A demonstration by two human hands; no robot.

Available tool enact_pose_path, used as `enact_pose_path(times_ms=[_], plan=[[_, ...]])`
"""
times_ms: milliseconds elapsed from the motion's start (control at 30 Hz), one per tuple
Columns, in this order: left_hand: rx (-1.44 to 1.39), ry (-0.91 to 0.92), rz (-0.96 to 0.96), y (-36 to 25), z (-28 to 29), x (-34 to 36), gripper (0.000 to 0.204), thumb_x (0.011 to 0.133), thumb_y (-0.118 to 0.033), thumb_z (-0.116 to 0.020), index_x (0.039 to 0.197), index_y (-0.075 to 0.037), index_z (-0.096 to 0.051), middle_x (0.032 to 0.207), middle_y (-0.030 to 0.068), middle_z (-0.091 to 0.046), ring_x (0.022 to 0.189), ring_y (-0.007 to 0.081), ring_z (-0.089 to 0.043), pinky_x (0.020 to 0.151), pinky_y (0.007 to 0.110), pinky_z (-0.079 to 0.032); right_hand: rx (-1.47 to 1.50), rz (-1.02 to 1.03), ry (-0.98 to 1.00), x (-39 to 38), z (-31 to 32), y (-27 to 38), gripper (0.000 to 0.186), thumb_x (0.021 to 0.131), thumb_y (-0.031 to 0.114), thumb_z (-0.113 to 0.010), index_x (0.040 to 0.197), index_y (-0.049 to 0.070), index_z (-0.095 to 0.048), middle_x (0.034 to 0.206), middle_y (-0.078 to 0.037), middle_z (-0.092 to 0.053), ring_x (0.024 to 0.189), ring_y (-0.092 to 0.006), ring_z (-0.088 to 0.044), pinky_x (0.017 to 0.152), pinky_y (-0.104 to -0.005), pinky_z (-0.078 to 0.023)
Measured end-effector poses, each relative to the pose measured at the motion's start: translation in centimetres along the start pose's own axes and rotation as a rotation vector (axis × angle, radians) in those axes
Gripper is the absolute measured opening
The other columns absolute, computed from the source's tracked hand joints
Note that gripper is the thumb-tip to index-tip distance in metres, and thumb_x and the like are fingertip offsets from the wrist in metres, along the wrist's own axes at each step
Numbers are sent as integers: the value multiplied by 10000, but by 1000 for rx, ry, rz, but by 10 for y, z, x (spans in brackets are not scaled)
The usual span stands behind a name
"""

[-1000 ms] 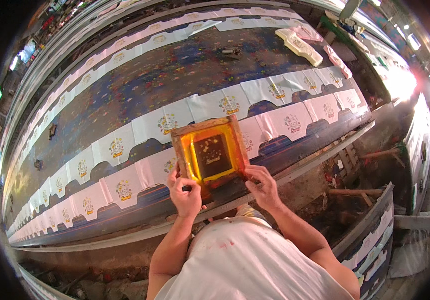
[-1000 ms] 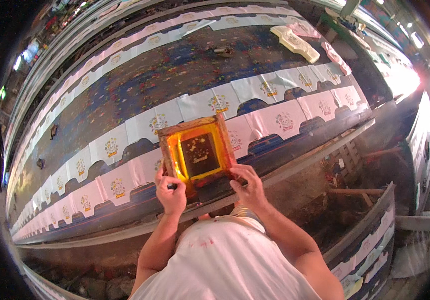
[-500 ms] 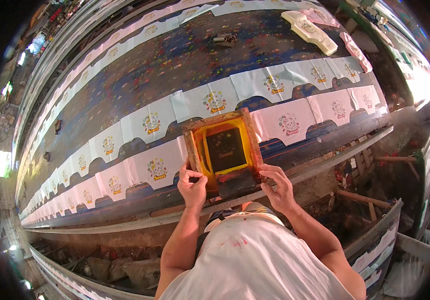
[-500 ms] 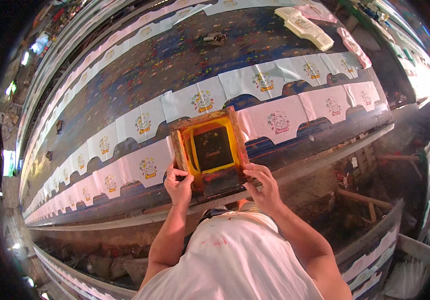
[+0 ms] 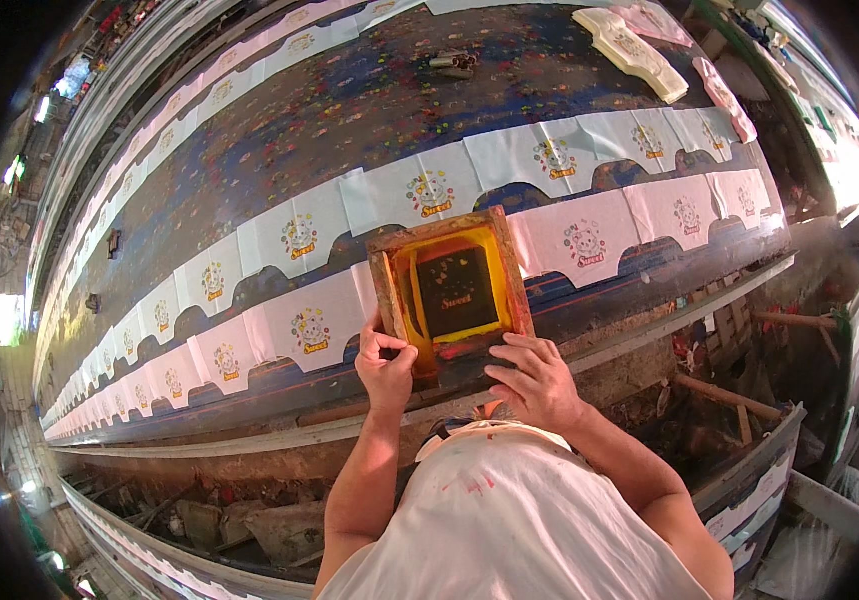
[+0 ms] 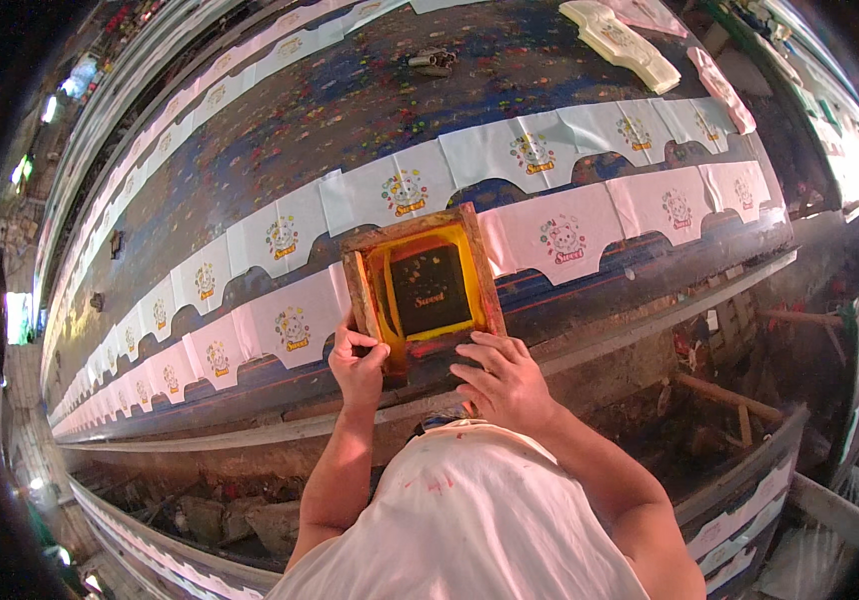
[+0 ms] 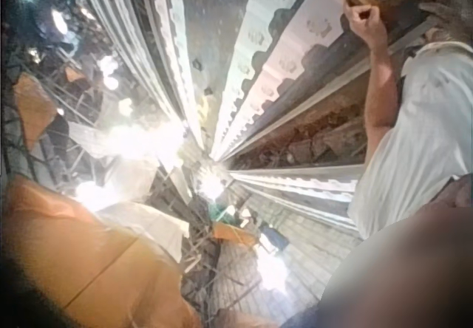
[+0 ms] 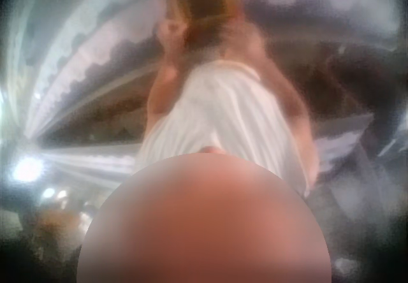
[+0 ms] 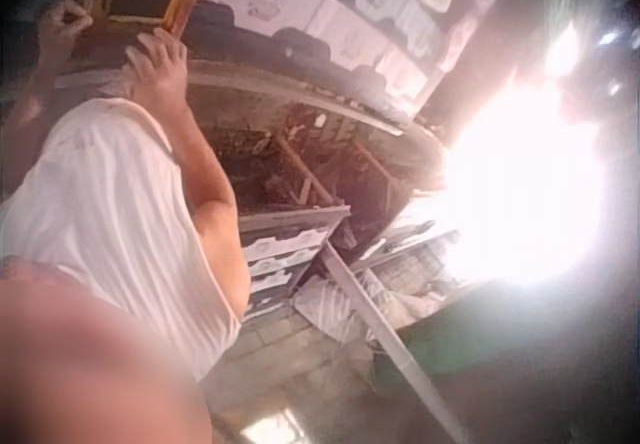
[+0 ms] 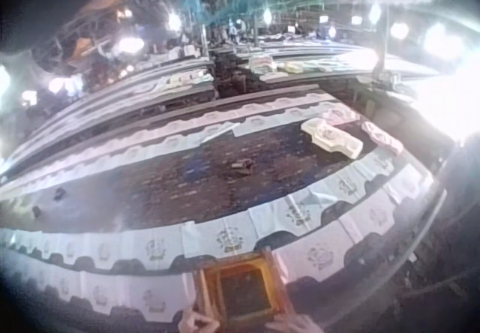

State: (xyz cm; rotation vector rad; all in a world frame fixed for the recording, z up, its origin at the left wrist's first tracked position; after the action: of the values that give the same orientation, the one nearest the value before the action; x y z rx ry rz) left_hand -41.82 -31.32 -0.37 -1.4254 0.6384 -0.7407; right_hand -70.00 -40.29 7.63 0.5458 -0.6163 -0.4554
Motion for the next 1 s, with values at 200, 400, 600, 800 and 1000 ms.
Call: enact_pose_path(times_ms=[200, 400, 600, 800, 1000], plan=[[27, 16, 8, -2, 1, -1, 198, 835, 96, -772, 865, -59, -653, 1678, 255, -604, 1510, 313, -629, 1254, 409, -456, -81, 54, 112, 20, -13, 4, 498, 846, 138, -898, 1333, 88, -807, 1409, -96, -719, 1387, -331, -647, 1160, -527, -537], [41, 5, -11, 0, 0, 0, 168, 813, 66, -787, 846, -48, -669, 1656, 262, -622, 1501, 317, -632, 1258, 412, -439, -106, 5, 250, 42, -15, 11, 486, 883, 121, -810, 1361, 40, -783, 1327, -103, -755, 1295, -305, -696, 1140, -470, -546], [81, -4, -59, 6, 1, -1, 154, 811, 57, -790, 845, -48, -682, 1648, 252, -631, 1476, 344, -644, 1250, 441, -448, -163, 7, 464, 63, -6, 8, 445, 890, 153, -815, 1323, 51, -796, 1256, -118, -764, 1227, -312, -724, 1109, -469, -563], [55, -35, -86, 10, -5, 2, 129, 797, 33, -788, 820, -37, -681, 1634, 280, -633, 1465, 385, -641, 1237, 461, -466, -134, -96, 525, 134, -3, -35, 430, 890, 23, -737, 1313, 61, -804, 1278, -159, -789, 1294, -365, -727, 1119, -494, -570], [116, -10, -86, 12, 0, 1, 98, 800, 7, -781, 813, -43, -698, 1619, 275, -634, 1462, 409, -637, 1217, 462, -489, -312, -26, 240, 177, -20, -59, 515, 877, 8, -724, 1376, 109, -804, 1297, -126, -786, 1287, -347, -728, 1155, -528, -538]])
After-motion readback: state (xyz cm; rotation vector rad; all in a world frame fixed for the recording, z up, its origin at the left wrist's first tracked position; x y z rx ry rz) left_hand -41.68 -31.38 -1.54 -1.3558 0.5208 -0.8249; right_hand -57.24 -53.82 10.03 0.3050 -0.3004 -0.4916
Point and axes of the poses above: each hand's wrist, its own x-axis towards the middle knuckle, its own z-axis out of the back of the hand, y = z × x, the point moved 2 cm from there along x, towards the middle knuckle
